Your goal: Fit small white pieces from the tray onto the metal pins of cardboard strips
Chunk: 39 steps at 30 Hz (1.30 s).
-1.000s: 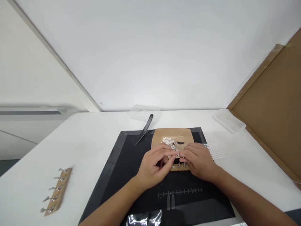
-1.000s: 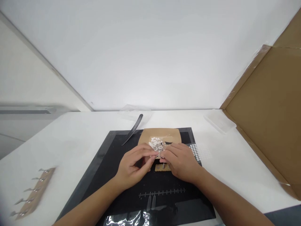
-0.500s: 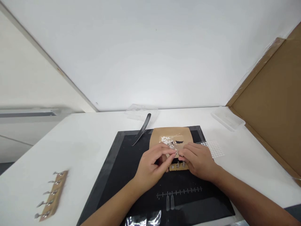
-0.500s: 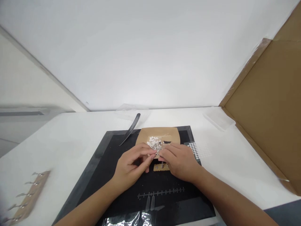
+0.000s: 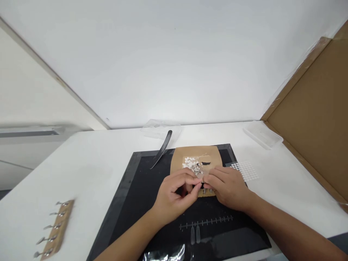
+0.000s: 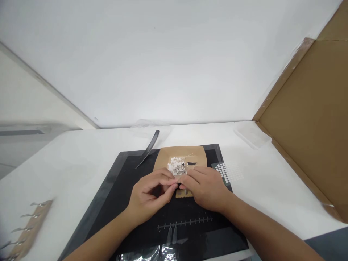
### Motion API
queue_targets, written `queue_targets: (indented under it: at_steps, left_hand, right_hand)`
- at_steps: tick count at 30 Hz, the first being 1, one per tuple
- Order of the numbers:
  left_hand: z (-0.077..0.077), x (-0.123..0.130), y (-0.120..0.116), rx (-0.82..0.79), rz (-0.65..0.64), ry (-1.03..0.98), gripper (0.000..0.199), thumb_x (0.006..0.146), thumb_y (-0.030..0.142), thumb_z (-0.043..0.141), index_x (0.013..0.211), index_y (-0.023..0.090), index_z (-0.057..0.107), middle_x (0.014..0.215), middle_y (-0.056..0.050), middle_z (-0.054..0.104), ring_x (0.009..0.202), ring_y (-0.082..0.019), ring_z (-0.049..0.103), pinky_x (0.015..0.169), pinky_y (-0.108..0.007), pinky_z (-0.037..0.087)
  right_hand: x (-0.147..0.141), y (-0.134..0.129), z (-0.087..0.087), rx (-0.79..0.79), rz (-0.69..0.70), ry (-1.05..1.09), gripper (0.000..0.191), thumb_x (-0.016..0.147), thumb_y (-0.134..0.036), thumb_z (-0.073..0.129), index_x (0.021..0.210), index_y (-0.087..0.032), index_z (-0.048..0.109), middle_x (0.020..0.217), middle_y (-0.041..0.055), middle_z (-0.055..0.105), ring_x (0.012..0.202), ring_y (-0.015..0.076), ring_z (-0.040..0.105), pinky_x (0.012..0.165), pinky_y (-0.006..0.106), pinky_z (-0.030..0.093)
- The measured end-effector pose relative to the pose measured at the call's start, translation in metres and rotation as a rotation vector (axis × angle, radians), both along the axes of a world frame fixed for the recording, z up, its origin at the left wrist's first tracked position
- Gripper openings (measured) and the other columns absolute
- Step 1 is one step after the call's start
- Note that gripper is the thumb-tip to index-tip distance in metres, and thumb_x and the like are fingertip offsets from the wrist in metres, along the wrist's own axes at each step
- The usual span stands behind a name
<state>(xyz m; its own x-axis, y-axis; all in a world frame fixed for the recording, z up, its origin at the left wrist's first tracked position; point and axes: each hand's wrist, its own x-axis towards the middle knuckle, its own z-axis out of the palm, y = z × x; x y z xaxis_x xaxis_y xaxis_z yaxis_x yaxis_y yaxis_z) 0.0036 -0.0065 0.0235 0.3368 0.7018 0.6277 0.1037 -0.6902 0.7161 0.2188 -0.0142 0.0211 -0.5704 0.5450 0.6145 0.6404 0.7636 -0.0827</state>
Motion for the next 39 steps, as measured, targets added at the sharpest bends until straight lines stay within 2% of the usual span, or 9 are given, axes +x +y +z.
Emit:
queue_targets:
  at_steps: [7,18,21,25,31,35,39]
  left_hand:
    - [0.003,0.001,-0.003,-0.068,0.004,0.054,0.009,0.094,0.010,0.068,0.093,0.017,0.072,0.078,-0.002,0.068,0.054,-0.007,0.059,0.051,-0.018,0.048]
    - [-0.003,0.000,-0.008,-0.127,0.000,0.097,0.012,0.096,0.012,0.063,0.085,0.019,0.062,0.066,0.002,0.063,0.057,-0.010,0.060,0.053,-0.019,0.046]
    - [-0.004,-0.001,-0.008,-0.132,-0.013,0.088,0.010,0.097,0.012,0.062,0.090,0.019,0.064,0.066,0.003,0.063,0.056,-0.010,0.061,0.052,-0.019,0.046]
    - [-0.002,-0.002,-0.009,-0.117,-0.023,0.092,0.014,0.099,0.010,0.061,0.105,0.020,0.068,0.068,0.005,0.065,0.052,-0.007,0.063,0.055,-0.018,0.048]
    - [0.001,-0.004,-0.005,-0.052,-0.054,0.098,0.026,0.102,0.008,0.058,0.119,0.023,0.070,0.073,0.003,0.071,0.066,-0.010,0.070,0.069,-0.021,0.055]
    - [0.002,-0.003,-0.004,-0.046,-0.050,0.065,0.025,0.101,0.007,0.059,0.117,0.022,0.070,0.072,0.002,0.070,0.066,-0.011,0.070,0.068,-0.022,0.056]
    - [0.003,-0.001,-0.005,-0.052,-0.036,0.058,0.022,0.100,0.007,0.060,0.113,0.021,0.070,0.071,0.002,0.067,0.061,-0.011,0.067,0.061,-0.021,0.055]
  right_hand:
    - [0.001,0.003,-0.002,-0.036,0.077,0.041,0.035,0.113,-0.030,0.045,0.086,-0.019,0.065,0.075,0.0011,0.067,0.067,0.0156,0.053,0.062,0.031,0.032]
    - [0.000,0.002,-0.004,0.003,0.092,0.033,0.032,0.112,-0.029,0.050,0.084,-0.019,0.063,0.074,-0.0011,0.064,0.068,0.0151,0.050,0.063,0.032,0.029]
    - [0.001,0.000,-0.001,0.053,0.088,0.006,0.029,0.111,-0.029,0.052,0.086,-0.019,0.063,0.073,-0.0011,0.063,0.068,0.0156,0.049,0.064,0.033,0.028]
    - [0.001,-0.003,0.004,0.114,0.044,-0.017,0.025,0.108,-0.026,0.058,0.084,-0.019,0.062,0.072,-0.0018,0.062,0.068,0.0154,0.048,0.064,0.033,0.026]
    - [0.000,-0.003,0.007,0.162,-0.008,-0.016,0.031,0.109,-0.028,0.058,0.079,-0.020,0.061,0.068,-0.0023,0.060,0.065,0.0158,0.046,0.063,0.034,0.023]
    - [0.001,-0.004,0.009,0.183,-0.022,-0.033,0.029,0.109,-0.029,0.058,0.082,-0.020,0.061,0.069,-0.0024,0.061,0.066,0.0154,0.047,0.063,0.035,0.023]
    - [0.002,-0.006,0.008,0.187,-0.021,-0.041,0.025,0.107,-0.028,0.060,0.084,-0.020,0.061,0.071,-0.0026,0.062,0.067,0.0155,0.047,0.063,0.035,0.023]
